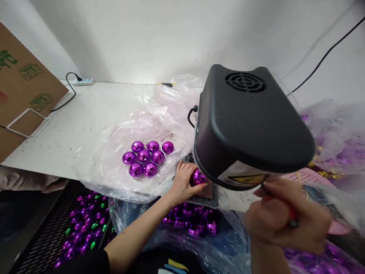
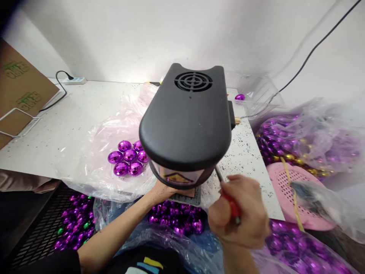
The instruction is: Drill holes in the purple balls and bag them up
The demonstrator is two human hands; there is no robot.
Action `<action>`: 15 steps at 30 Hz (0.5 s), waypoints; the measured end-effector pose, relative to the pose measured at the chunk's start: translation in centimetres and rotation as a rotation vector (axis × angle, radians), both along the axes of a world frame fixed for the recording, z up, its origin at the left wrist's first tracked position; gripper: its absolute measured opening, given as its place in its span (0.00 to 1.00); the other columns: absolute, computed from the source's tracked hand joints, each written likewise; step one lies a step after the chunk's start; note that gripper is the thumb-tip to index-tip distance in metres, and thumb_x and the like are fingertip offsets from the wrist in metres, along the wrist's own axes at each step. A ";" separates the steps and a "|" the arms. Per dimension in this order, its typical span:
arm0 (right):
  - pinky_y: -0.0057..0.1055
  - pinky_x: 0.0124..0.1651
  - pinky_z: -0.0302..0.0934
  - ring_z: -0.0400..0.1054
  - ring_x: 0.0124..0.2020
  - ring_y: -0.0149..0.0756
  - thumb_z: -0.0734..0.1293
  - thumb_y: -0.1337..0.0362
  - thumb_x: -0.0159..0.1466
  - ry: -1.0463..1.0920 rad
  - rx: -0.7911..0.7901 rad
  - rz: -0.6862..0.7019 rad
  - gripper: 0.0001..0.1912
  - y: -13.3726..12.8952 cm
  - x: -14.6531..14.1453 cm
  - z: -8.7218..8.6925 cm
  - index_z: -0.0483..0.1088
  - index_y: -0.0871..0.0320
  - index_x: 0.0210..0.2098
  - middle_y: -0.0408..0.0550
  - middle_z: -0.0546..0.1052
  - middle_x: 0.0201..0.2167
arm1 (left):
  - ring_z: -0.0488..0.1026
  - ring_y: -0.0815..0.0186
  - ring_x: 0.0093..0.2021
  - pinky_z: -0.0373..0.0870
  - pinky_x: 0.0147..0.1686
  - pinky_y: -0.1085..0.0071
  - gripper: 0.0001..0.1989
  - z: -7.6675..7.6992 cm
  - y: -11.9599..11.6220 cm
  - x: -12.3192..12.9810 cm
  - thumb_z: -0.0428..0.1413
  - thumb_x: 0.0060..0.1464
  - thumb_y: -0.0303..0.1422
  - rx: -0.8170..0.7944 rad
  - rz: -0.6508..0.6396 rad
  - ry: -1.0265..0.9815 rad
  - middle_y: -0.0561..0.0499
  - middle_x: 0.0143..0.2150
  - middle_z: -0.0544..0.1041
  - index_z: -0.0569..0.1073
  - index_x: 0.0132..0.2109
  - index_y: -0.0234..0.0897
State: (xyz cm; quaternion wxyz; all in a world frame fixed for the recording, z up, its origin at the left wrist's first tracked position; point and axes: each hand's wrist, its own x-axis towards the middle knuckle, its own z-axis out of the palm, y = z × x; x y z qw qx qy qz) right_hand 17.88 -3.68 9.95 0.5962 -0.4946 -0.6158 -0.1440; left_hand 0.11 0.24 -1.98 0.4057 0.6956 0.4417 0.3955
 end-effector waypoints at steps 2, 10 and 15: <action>0.26 0.30 0.55 0.62 0.24 0.26 0.63 0.62 0.66 0.010 0.013 -0.139 0.13 1.5 0.0 3.6 0.71 0.62 0.27 0.43 0.68 0.21 | 0.71 0.51 0.56 0.57 0.65 0.47 0.23 -0.1 -0.1 0.0 0.66 0.51 0.40 0.031 -0.021 0.021 0.43 0.51 0.77 0.74 0.53 0.39; 0.24 0.28 0.48 0.53 0.23 0.21 0.64 0.58 0.63 0.112 -0.171 -0.036 0.14 6.8 1.1 7.4 0.66 0.63 0.27 0.38 0.61 0.19 | 0.74 0.58 0.47 0.70 0.49 0.63 0.21 3.7 -4.3 -4.0 0.60 0.58 0.45 -0.544 0.095 -0.542 0.45 0.48 0.77 0.72 0.53 0.37; 0.24 0.27 0.45 0.51 0.22 0.20 0.65 0.59 0.63 0.113 -0.145 -0.073 0.13 7.0 1.2 6.9 0.65 0.63 0.27 0.37 0.59 0.18 | 0.76 0.64 0.35 0.72 0.35 0.70 0.22 4.9 -6.6 -5.6 0.56 0.61 0.47 -1.172 -0.148 -1.134 0.40 0.43 0.79 0.75 0.48 0.30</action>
